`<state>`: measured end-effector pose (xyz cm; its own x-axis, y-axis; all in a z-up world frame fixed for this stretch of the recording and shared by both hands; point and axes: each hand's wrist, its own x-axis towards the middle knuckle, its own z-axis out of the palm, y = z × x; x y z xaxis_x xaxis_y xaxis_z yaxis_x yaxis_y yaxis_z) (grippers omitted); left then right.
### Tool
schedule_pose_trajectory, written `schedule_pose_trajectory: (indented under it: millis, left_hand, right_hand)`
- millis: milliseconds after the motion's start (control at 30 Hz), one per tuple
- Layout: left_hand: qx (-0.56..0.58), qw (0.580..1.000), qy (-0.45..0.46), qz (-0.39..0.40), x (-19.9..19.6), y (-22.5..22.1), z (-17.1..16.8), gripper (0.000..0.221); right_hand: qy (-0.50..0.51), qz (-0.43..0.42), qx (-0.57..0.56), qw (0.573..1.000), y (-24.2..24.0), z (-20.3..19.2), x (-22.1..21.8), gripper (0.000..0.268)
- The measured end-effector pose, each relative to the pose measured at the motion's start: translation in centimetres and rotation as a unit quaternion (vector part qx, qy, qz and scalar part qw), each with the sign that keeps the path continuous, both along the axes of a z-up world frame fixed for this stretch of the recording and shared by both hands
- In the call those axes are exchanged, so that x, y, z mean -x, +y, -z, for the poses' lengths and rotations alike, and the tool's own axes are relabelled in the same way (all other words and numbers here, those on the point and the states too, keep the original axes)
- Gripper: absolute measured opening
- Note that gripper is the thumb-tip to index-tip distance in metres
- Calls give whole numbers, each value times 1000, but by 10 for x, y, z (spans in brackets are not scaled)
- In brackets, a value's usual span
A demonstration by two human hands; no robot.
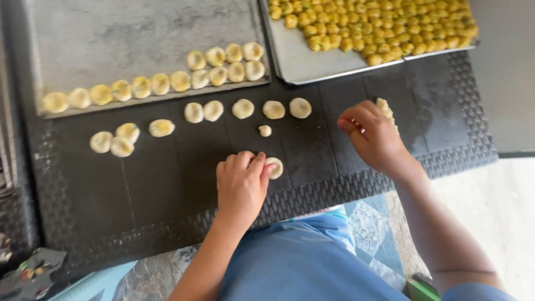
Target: Filling small pieces of dough with a yellow paste and folding them into finished shapes.
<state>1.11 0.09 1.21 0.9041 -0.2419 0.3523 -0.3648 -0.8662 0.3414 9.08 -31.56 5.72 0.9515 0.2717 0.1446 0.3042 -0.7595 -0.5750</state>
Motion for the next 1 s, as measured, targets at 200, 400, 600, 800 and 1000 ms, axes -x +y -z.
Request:
schedule_pose_trajectory:
  millis: [200, 400, 600, 800, 1000]
  left_hand:
    - [138, 983, 104, 65, -6, -5, -19, 19]
    - [73, 986, -120, -90, -19, 58, -55, 19]
    - [72, 987, -100, -107, -1, 72, -46, 21]
    - [208, 976, -66, -9, 5, 26, -8, 25]
    - [90, 994, -50, 41, 18, 20, 12, 42]
  right_hand:
    - [-77, 16, 1, 997, 6, -3, 5, 13]
    - [-114, -91, 32, 989, 112, 29, -5, 33]
    - [-200, -120, 70, 970, 150, 74, -21, 14]
    - [-48, -106, -139, 983, 147, 37, 32, 29]
    - [-253, -115, 40, 960, 131, 52, 72, 37]
